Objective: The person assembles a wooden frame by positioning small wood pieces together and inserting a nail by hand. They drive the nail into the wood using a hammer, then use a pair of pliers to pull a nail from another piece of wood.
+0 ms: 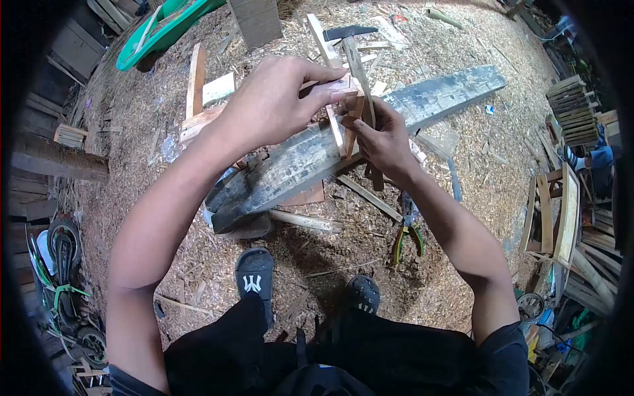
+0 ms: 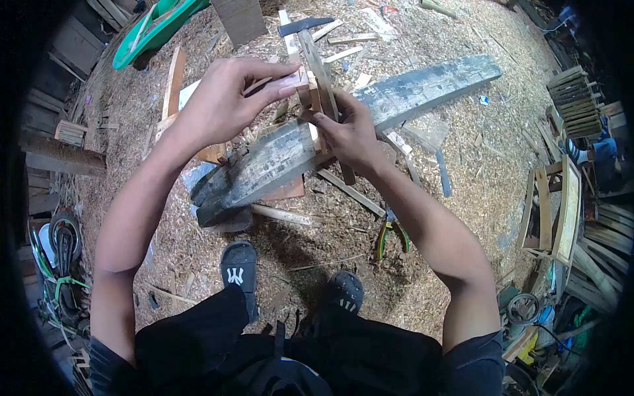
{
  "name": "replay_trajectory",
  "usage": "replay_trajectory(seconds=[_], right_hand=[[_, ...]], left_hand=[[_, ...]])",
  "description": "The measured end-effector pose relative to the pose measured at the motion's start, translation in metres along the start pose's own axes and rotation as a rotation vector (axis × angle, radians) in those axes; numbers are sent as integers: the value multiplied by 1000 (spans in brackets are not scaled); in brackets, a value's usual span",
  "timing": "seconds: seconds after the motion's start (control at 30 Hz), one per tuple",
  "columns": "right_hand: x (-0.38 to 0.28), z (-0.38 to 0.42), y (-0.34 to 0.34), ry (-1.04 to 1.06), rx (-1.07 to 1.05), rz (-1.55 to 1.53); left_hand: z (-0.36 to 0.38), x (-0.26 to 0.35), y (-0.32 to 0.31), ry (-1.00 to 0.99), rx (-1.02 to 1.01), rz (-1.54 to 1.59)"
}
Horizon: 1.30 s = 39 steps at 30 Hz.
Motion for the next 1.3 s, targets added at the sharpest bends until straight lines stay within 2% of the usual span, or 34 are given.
replay_trajectory(seconds=[0.03,0.13,0.23,0.33,0.4,0.43,0.47,0.5,0.53,0.6,0.7,0.83,0.93,1.03,1.3], right_hand=[[-1,0,-1,0,-1,1],[-7,3,0,-40,22,49],[-14,7,0,-59,17,49],[-30,14,12,11,42,206],[-44,21,28,-200,42,100],[-67,25,31,-135,157,222],[-80,27,43,-112,155,311],[-91,24,56,33,26,355],[-100,23,71,29,24,358],[-129,22,79,110,-85,699],[-138,19,79,-14,-107,765],[-123,7,89,-52,-39,715],[-118,3,86,-38,-201,764],[-117,2,84,-40,-199,766],[-106,1,83,-22,-238,650]], left_hand=[[1,0,0,-81,72,73],[3,-5,0,-61,107,73],[4,-7,-1,-55,93,61],[4,-8,2,-46,72,47],[4,-11,1,-46,83,54],[4,-13,1,-41,96,59],[4,-12,3,-37,102,67],[3,-11,4,2,57,54],[3,-11,4,39,10,39],[6,-10,4,11,31,35],[8,-13,1,-14,56,45],[8,-10,0,-24,59,86],[7,-7,1,60,49,9],[8,-11,-2,-3,87,7],[8,-9,-7,-4,145,24]])
Point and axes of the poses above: each hand's wrist, its own z-axis away from the middle knuckle, its own y-axis out of the back of the hand, x = y × z, the point moved 5 cm from there along -z, towards the middle knuckle
